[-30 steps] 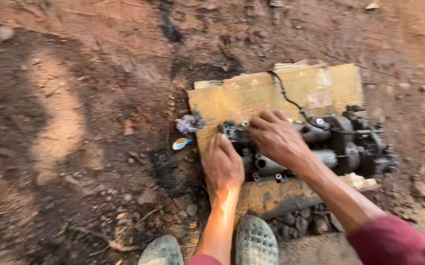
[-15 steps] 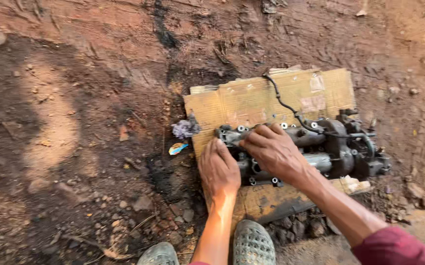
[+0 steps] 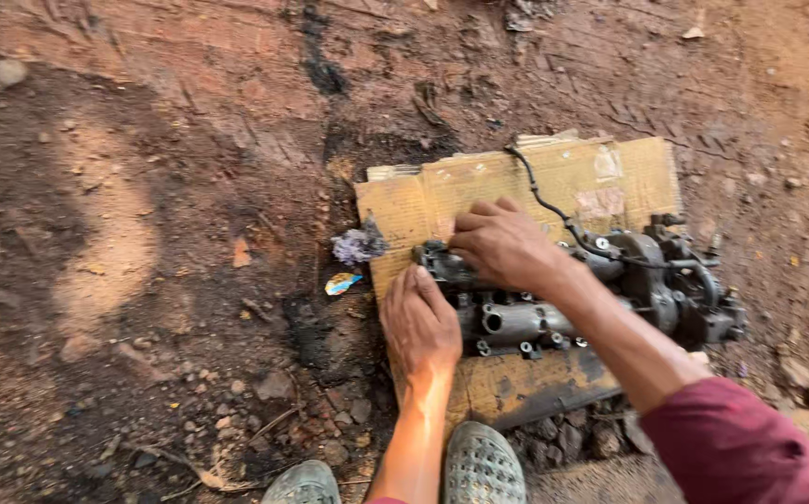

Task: The person scrubs a dirty metal engine manifold resting on a piece of cardboard using a wire brush. They hold the part steady with one hand while vigorously scrubbing the surface with the other, focusing on removing grime from the exterior and openings.

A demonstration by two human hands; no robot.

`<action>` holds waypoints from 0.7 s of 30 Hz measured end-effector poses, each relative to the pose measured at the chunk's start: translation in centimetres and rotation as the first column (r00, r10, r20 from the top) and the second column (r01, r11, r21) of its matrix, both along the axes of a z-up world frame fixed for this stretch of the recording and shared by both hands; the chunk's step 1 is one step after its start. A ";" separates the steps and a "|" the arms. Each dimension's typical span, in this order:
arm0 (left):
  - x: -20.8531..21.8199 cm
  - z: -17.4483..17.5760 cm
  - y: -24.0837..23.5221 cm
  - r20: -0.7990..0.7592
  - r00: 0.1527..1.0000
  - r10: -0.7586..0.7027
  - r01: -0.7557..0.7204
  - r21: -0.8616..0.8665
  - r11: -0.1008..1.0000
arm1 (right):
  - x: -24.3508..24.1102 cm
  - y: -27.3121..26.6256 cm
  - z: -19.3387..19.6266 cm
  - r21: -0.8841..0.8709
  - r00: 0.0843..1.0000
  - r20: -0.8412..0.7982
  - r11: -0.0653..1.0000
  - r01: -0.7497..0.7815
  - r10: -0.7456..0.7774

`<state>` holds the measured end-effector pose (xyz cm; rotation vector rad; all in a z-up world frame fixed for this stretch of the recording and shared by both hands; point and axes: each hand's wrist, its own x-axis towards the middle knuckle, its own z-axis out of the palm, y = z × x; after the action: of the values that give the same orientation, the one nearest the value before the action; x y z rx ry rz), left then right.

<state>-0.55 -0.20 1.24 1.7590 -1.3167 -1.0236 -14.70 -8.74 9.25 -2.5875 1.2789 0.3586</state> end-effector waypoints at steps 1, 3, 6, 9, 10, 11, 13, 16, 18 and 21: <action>-0.1 0.0 -0.1 0.009 1.000 0.011 -0.011 -0.007 1.000 | 0.2 -0.3 0.1 0.030 0.999 0.000 0.998 0.055 -0.055; 0.3 -0.1 -0.1 0.037 0.999 0.033 -0.032 -0.020 0.999 | 0.6 -0.5 -0.1 0.107 0.988 -0.002 0.982 0.156 -0.156; -0.1 0.4 0.4 0.035 0.999 0.021 -0.020 -0.035 0.999 | -0.1 0.2 -0.1 0.031 0.990 0.091 0.994 0.104 -0.106; 0.3 0.6 -0.4 0.013 1.000 0.019 -0.018 -0.032 0.999 | -0.4 -0.8 -0.2 0.063 0.995 0.088 0.997 0.040 -0.045; 0.4 0.6 -0.2 -0.003 1.000 0.014 -0.014 -0.025 1.000 | -0.6 -0.7 -0.2 0.065 0.995 0.098 0.998 0.024 -0.031; 0.4 0.6 -0.1 -0.020 1.000 0.009 -0.009 -0.018 1.000 | -0.6 -0.6 -0.2 0.068 0.994 0.108 0.998 0.009 -0.016; 0.8 0.4 0.4 0.002 1.000 -0.020 0.020 -0.023 1.000 | -0.4 0.0 -0.2 0.075 0.996 0.091 0.997 0.011 -0.018; 0.3 0.5 0.2 0.026 0.999 -0.025 0.026 -0.043 0.999 | -0.7 0.4 1.1 0.040 0.998 0.051 0.998 0.041 -0.043; 0.3 0.3 -0.2 0.044 0.999 -0.012 0.014 -0.054 0.998 | -0.3 0.5 1.2 0.002 0.991 0.135 1.000 0.017 -0.017; 0.5 -0.2 0.2 0.031 0.999 -0.044 0.043 0.051 0.998 | 0.5 1.2 0.6 0.003 0.997 0.039 0.997 0.073 -0.073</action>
<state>-0.03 -0.02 1.04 1.7982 -1.3655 -1.0647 -14.22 -7.56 9.84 -2.5259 1.3544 0.2935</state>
